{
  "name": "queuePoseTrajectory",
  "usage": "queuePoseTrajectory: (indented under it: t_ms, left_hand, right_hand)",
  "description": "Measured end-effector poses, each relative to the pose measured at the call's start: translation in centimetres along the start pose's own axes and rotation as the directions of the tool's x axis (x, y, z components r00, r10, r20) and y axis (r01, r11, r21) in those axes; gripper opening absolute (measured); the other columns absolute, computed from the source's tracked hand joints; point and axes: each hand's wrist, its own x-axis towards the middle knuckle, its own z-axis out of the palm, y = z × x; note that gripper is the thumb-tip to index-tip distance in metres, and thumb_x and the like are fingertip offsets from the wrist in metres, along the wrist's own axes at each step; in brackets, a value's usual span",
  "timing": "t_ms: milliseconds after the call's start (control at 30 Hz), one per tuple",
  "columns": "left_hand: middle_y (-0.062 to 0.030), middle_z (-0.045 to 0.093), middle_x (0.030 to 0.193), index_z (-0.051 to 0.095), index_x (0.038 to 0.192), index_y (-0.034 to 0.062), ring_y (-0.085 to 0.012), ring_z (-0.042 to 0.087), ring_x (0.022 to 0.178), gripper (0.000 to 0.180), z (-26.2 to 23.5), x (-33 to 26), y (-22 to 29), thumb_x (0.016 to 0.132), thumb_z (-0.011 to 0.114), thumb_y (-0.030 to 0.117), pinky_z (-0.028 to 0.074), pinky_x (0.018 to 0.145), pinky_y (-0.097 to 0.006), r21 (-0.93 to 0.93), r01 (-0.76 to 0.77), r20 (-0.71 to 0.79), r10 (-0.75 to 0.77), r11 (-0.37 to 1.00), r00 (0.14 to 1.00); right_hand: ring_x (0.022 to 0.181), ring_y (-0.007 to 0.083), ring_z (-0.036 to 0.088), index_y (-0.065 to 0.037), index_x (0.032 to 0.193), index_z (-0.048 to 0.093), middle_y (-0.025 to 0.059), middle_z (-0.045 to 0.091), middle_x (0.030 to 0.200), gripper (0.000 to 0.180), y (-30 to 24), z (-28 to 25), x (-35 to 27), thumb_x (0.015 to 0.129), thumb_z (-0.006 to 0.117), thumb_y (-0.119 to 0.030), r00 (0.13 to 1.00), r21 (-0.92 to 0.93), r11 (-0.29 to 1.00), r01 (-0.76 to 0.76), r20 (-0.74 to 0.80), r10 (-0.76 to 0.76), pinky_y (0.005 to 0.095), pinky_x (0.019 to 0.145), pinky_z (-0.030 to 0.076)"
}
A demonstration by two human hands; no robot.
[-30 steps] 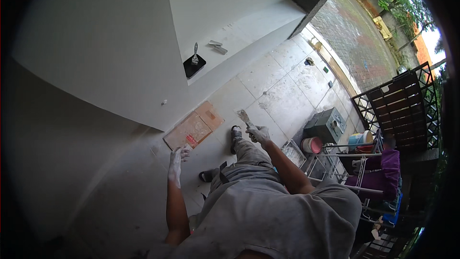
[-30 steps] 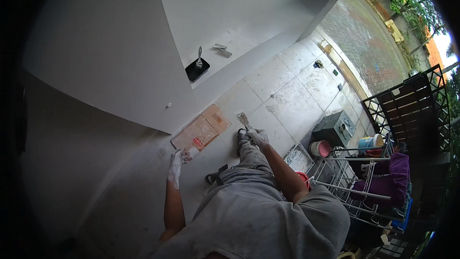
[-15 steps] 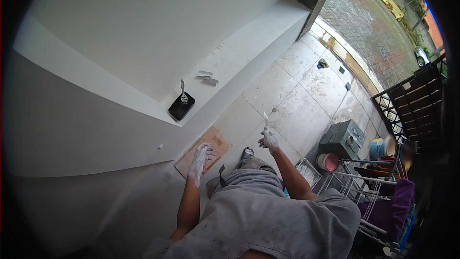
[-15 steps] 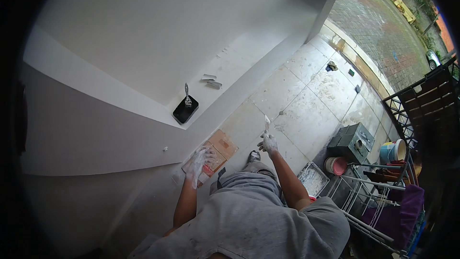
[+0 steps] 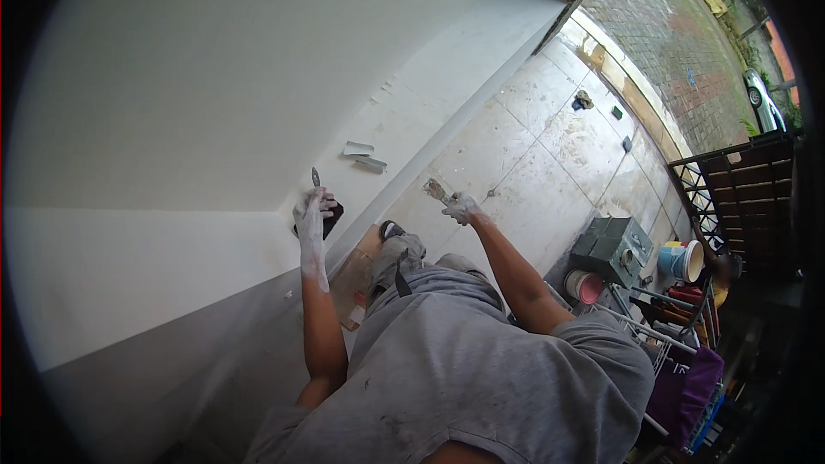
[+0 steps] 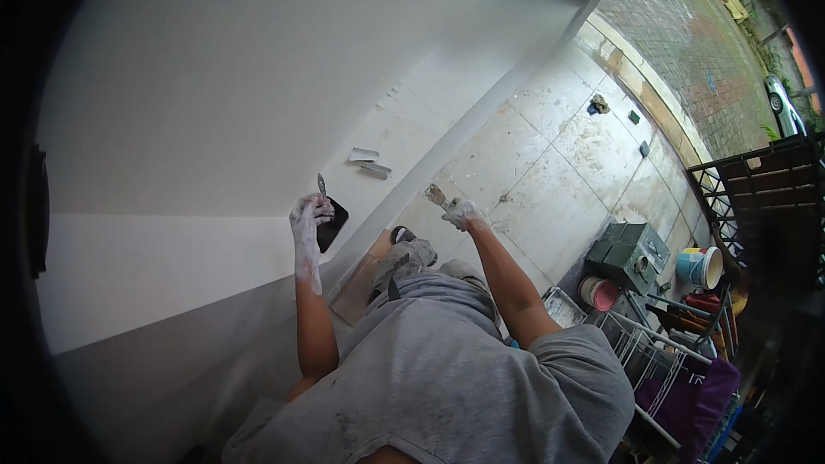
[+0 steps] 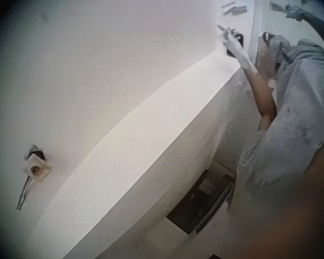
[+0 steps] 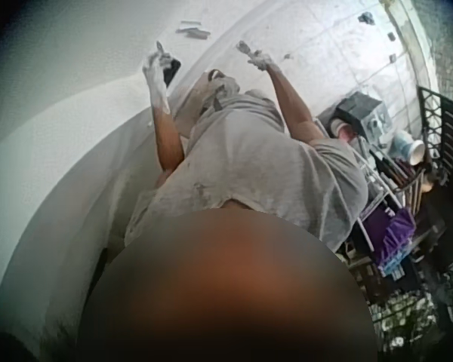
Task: The person applies putty to a wall surface with a putty knife to smooth it.
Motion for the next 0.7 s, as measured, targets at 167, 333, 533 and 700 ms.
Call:
queuePoseTrajectory:
  t_ms: [167, 333, 533, 700]
  left_hand:
    - [-0.0105, 0.062, 0.094, 0.059, 0.096, -0.0013, -0.0187, 0.057, 0.091, 0.019, 5.6, 7.4, 15.2, 0.091, 0.055, 0.017, 0.046, 0.078, -0.028, 0.388, -0.684, -0.046, 0.754, 0.618, 0.655]
    - [-0.0194, 0.049, 0.125, 0.059, 0.101, -0.0045, -0.0324, 0.039, 0.122, 0.034, 11.1, 10.4, 28.0, 0.094, 0.048, 0.027, 0.042, 0.091, -0.038, 0.613, -0.788, 0.018, 0.997, 0.053, 0.08]
    - [-0.0237, 0.033, 0.139, 0.045, 0.126, -0.0057, -0.0451, 0.021, 0.132, 0.048, 13.8, 16.3, 32.7, 0.097, 0.033, 0.032, 0.025, 0.105, -0.053, 0.818, -0.115, 0.533, 0.817, -0.564, -0.219]
    - [-0.0229, 0.023, 0.146, 0.011, 0.145, 0.0044, -0.0522, 0.015, 0.132, 0.055, 14.0, 18.9, 32.2, 0.097, 0.026, 0.026, 0.014, 0.101, -0.067, 0.7, 0.408, 0.669, 0.738, -0.586, -0.088]
  right_hand:
    - [0.067, 0.0273, 0.066, -0.001, 0.1, 0.067, 0.0175, 0.066, 0.074, 0.056, -0.5, -1.3, 3.5, 0.078, 0.058, -0.052, 0.975, -0.063, 0.977, -0.202, -0.107, 0.195, 0.0384, 0.065, 0.051]
    - [0.085, 0.0306, 0.065, -0.012, 0.101, 0.069, 0.0159, 0.068, 0.087, 0.049, -1.1, -4.6, 9.6, 0.081, 0.054, -0.054, 0.956, 0.012, 0.971, -0.24, -0.169, 0.238, 0.0406, 0.078, 0.049]
    - [0.097, 0.0335, 0.061, -0.013, 0.1, 0.068, 0.0176, 0.065, 0.1, 0.047, 0.4, -6.1, 18.8, 0.079, 0.057, -0.053, 0.948, 0.05, 0.963, -0.267, -0.169, 0.271, 0.0418, 0.085, 0.046]
    - [0.1, 0.0361, 0.059, -0.014, 0.103, 0.067, 0.0196, 0.063, 0.104, 0.046, 1.9, -5.2, 24.5, 0.081, 0.055, -0.052, 0.972, -0.03, 0.976, -0.215, -0.101, 0.211, 0.0434, 0.087, 0.046]
